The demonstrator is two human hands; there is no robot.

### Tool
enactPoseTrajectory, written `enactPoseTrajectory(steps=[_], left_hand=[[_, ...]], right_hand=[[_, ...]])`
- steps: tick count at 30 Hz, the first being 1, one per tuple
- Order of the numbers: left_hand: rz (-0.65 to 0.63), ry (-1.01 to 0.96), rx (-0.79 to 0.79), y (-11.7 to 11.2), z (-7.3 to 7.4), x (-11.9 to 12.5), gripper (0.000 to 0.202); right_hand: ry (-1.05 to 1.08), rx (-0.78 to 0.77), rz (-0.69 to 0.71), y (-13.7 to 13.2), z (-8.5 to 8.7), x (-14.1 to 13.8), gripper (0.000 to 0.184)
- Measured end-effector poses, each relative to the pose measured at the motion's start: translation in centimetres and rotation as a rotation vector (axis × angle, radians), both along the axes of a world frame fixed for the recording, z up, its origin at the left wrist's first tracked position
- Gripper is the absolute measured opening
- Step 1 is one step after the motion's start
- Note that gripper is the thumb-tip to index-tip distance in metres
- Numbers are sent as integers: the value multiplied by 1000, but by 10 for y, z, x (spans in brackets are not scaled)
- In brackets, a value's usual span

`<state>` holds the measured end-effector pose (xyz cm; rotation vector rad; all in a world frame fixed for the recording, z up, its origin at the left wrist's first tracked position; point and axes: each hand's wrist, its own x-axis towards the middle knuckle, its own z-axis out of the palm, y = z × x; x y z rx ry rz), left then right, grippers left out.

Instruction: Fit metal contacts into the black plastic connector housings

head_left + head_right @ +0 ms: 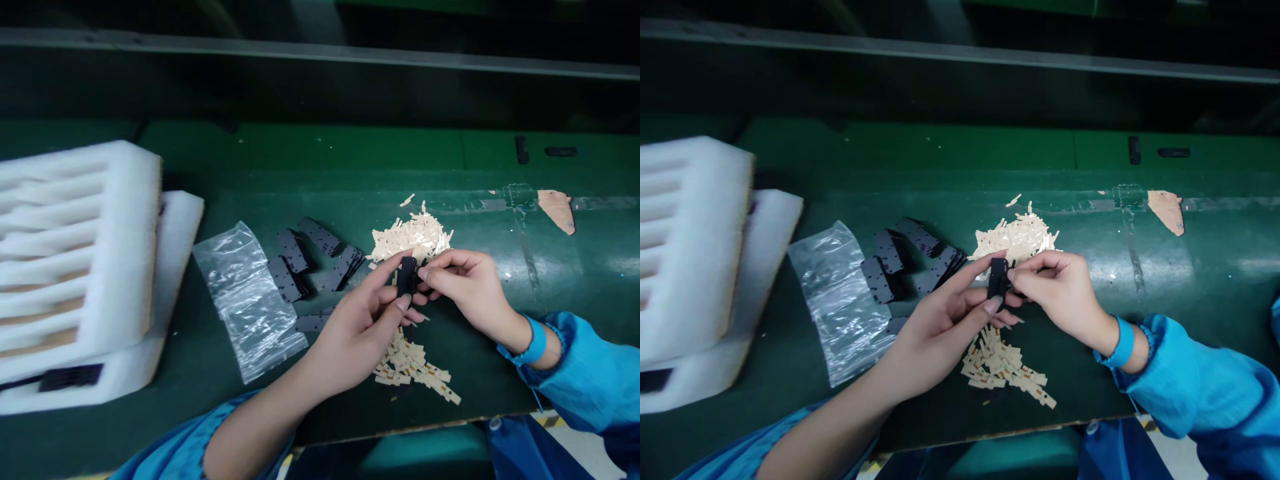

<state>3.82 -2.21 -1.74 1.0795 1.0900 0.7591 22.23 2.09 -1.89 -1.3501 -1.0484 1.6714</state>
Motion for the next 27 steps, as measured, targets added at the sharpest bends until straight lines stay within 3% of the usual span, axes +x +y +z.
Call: enactPoseTrajectory(steps=[27], left_hand=[[-25,61,57,-3,3,-2,59]], right_hand=[[38,-53,26,-1,3,-1,14]])
